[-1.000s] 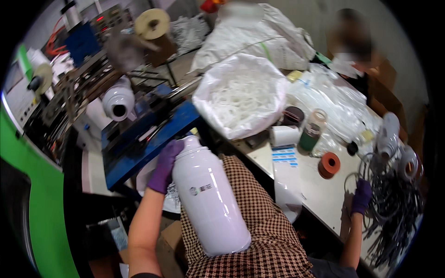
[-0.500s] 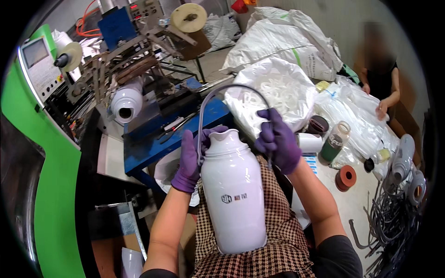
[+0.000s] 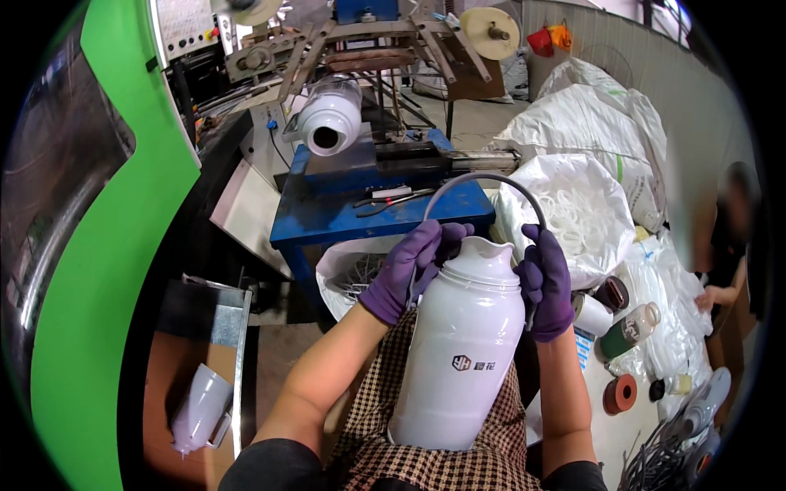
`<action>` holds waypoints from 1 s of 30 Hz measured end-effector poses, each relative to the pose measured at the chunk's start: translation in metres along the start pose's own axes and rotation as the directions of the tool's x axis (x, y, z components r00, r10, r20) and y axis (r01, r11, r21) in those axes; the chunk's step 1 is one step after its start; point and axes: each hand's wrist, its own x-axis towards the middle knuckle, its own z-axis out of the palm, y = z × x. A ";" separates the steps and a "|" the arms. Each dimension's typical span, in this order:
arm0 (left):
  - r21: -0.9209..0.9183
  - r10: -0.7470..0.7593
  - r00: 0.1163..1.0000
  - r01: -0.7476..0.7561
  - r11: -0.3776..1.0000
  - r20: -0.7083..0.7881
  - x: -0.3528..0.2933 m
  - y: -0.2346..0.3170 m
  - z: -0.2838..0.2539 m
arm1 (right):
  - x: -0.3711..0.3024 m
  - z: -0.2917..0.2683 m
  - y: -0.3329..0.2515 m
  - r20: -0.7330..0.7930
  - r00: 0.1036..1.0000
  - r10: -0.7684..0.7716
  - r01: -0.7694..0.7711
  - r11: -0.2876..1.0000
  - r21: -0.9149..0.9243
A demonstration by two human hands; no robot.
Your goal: The person assembles white plastic sprayers by inserting a hose into the neck and screwing on the lid. They repeatedly pick up sprayers, attach hoses, and tighten the lids while seated at a cluttered workbench.
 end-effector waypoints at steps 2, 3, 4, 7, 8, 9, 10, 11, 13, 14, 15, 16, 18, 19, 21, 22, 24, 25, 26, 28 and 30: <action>0.031 -0.025 0.999 0.026 0.999 -0.038 -0.002 0.009 0.006 | 0.003 -0.002 0.011 -0.013 0.999 0.036 -0.032 0.973 0.230; 0.228 -0.032 0.990 0.063 0.972 -0.138 -0.004 0.015 0.012 | 0.005 -0.002 0.018 0.004 0.997 0.075 -0.071 0.922 0.380; 0.411 -0.022 0.971 0.122 0.903 -0.239 -0.006 0.022 0.019 | 0.007 -0.003 0.024 0.005 0.998 0.058 -0.055 0.900 0.432; 0.847 0.146 0.970 0.089 0.525 -0.192 -0.020 0.026 0.052 | 0.011 0.000 0.037 0.099 0.991 0.092 -0.127 0.879 0.460; 0.944 0.176 0.983 -0.004 0.331 -0.058 -0.026 0.026 0.062 | 0.011 0.003 0.040 0.256 0.966 0.037 -0.140 0.906 0.399; 0.957 0.233 0.941 -0.273 0.097 0.245 -0.031 0.024 0.072 | 0.010 0.004 0.040 0.332 0.942 0.053 -0.206 0.871 0.446; 0.812 0.189 0.790 -0.557 -0.177 0.583 -0.038 0.025 0.078 | 0.008 0.007 0.039 0.318 0.940 0.119 -0.280 0.803 0.526; 0.583 0.147 0.568 -0.753 -0.304 0.810 -0.041 0.019 0.083 | 0.006 0.008 0.037 0.289 0.941 0.175 -0.304 0.812 0.499; 0.526 0.202 0.490 -0.822 -0.220 0.848 -0.042 0.014 0.082 | 0.001 0.010 0.031 0.411 0.894 0.179 -0.388 0.767 0.511; 0.597 0.284 0.545 -0.789 -0.143 0.789 -0.037 0.013 0.077 | -0.002 0.011 0.030 0.413 0.893 0.180 -0.412 0.695 0.589; 0.691 0.370 0.630 -0.721 -0.049 0.683 -0.031 0.013 0.069 | -0.002 0.010 0.026 0.390 0.905 0.170 -0.397 0.669 0.629; 0.804 0.435 0.810 -0.533 0.265 0.393 -0.027 0.012 0.061 | -0.002 0.011 0.026 0.315 0.939 0.142 -0.312 0.737 0.599; 0.779 0.385 0.916 -0.325 0.536 0.116 -0.019 0.012 0.046 | -0.001 0.010 0.024 0.281 0.960 -0.015 -0.157 0.800 0.579; 0.739 0.294 0.956 -0.193 0.645 -0.008 -0.013 0.013 0.039 | 0.000 0.010 0.023 0.180 0.982 -0.061 -0.049 0.834 0.549; 0.149 0.089 0.995 -0.082 0.985 -0.040 -0.005 0.016 0.029 | 0.001 0.010 0.023 0.312 0.886 -0.343 0.019 0.699 0.715; -0.059 -0.099 0.992 0.103 0.993 0.076 -0.003 0.021 0.026 | 0.001 0.010 0.021 0.287 0.900 -0.329 0.158 0.858 0.489; 0.179 -0.179 0.983 0.172 0.969 0.025 -0.002 0.025 0.023 | -0.003 0.011 0.016 0.229 0.950 -0.211 0.181 0.973 0.146; 0.258 -0.215 0.977 0.206 0.944 0.005 -0.003 0.026 0.022 | -0.007 0.012 0.012 0.274 0.946 -0.172 0.202 0.976 -0.085; 0.279 -0.223 0.969 0.187 0.942 0.104 -0.003 0.026 0.022 | -0.009 0.013 0.006 0.270 0.958 -0.099 0.136 0.983 -0.123; 0.475 -0.223 0.975 0.200 0.857 -0.009 -0.006 0.024 0.021 | -0.011 0.015 -0.004 0.253 0.967 0.033 0.010 0.986 -0.167; 0.337 -0.226 0.973 0.228 0.914 -0.044 -0.007 0.020 0.020 | -0.010 0.017 -0.011 0.253 0.968 0.002 0.025 0.994 -0.105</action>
